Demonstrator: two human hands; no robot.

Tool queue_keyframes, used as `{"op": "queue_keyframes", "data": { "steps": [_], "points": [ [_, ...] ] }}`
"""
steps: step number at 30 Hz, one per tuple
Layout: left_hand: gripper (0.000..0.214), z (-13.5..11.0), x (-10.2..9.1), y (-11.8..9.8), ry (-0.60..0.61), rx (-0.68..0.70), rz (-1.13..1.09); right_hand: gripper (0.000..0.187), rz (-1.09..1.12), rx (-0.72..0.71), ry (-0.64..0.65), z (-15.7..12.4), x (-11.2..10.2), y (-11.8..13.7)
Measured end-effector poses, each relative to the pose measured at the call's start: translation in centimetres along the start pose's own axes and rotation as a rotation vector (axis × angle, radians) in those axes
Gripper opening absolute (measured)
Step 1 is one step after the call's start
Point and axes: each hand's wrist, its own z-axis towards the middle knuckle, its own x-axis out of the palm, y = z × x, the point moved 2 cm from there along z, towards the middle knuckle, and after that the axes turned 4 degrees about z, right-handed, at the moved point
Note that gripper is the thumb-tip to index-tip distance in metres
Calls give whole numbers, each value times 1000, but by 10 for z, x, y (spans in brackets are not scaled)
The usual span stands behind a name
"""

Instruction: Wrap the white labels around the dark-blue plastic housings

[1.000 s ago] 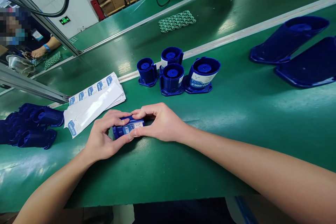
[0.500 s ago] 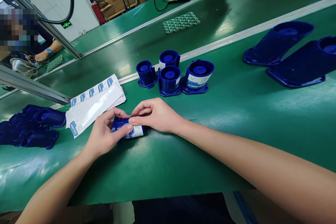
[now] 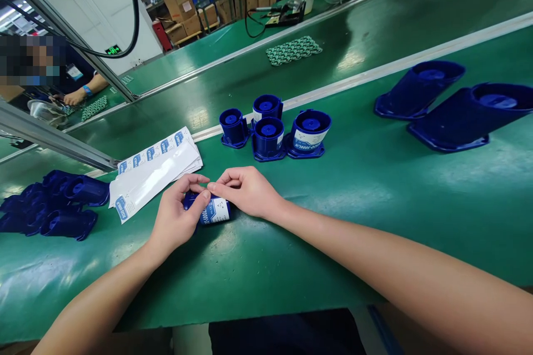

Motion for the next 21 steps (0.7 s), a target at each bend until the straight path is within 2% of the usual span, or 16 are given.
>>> {"op": "queue_keyframes", "data": {
  "steps": [3,6,8,12,21],
  "points": [
    [20,0,2,4,-52,7,-55,35,-45,-46,43,-4,1,2],
    [24,-4,6,8,-65,3,-120,42,-177,-124,88,-9,3,7],
    [25,-8,8,10,-67,21,-111,44,-195,-124,98,-10,5,10],
    [24,-13,10,12,-79,52,-82,48,-12,40,147,-7,8,10],
    [27,-12,12,14,-87,69,-115,36,247,277,96,2,3,5]
  ]
}}
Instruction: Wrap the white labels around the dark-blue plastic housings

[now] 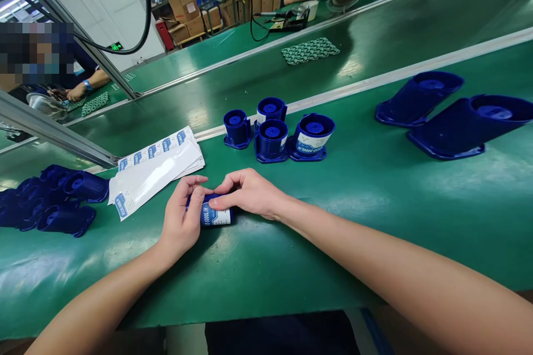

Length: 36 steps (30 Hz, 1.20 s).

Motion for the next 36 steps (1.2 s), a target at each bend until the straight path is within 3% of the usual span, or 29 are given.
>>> {"op": "queue_keyframes", "data": {
  "steps": [7,11,16,18,22,27,29,32,36],
  "points": [
    [37,-1,-2,6,7,20,-80,32,-99,-74,-50,-5,0,1],
    [43,0,-3,12,31,21,-182,37,-260,-211,-47,-13,-2,3],
    [40,-3,-2,17,48,18,-249,35,-520,-393,44,-25,5,8],
    [38,-5,-2,19,54,30,-246,38,-471,-341,36,-25,7,6],
    [37,-7,-1,20,45,92,-231,32,-141,-66,8,-16,8,1],
    [36,-4,0,19,41,78,-259,27,-101,47,-20,-9,5,3],
    [38,-2,0,19,41,63,-267,23,-153,-19,-40,-12,5,4],
    [40,0,-1,18,45,29,-276,26,-422,-289,-60,-21,9,4],
    [41,0,-3,15,28,3,-262,68,-903,-704,-23,-32,23,-7]
  ]
}}
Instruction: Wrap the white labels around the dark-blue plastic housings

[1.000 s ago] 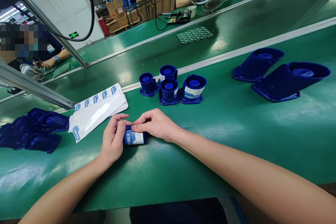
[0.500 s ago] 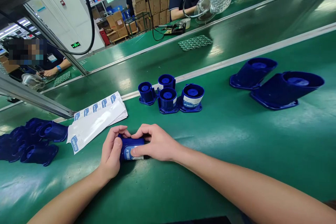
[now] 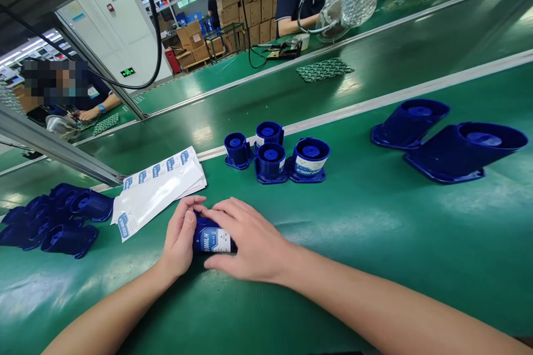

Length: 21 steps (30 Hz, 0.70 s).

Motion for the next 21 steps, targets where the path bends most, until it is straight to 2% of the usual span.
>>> {"op": "queue_keyframes", "data": {
  "steps": [2,4,7,11,21],
  "points": [
    [42,-1,0,-1,-8,11,9,68,-144,-89,-23,-2,9,3],
    [43,-2,1,0,-10,35,11,53,-187,-66,-56,-2,15,5],
    [44,-3,2,1,-12,60,23,35,-48,86,-72,3,15,7],
    [42,-4,3,2,-7,77,65,31,193,265,-74,8,8,8],
    [41,-4,3,-1,-13,106,110,24,475,430,-69,16,3,-3]
  ]
}}
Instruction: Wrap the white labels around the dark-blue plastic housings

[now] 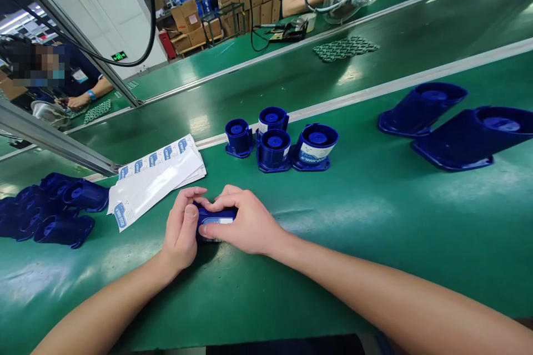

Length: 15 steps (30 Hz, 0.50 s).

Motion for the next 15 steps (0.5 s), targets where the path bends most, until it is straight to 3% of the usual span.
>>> {"op": "queue_keyframes", "data": {
  "steps": [3,7,15],
  "points": [
    [41,-1,1,0,8,8,9,15,7,4,-27,4,-1,-1],
    [40,-1,1,0,18,-10,5,16,-38,-65,-39,5,-3,0],
    [36,0,-5,-6,86,-29,53,18,-225,-46,41,-5,-23,2]
  ]
}}
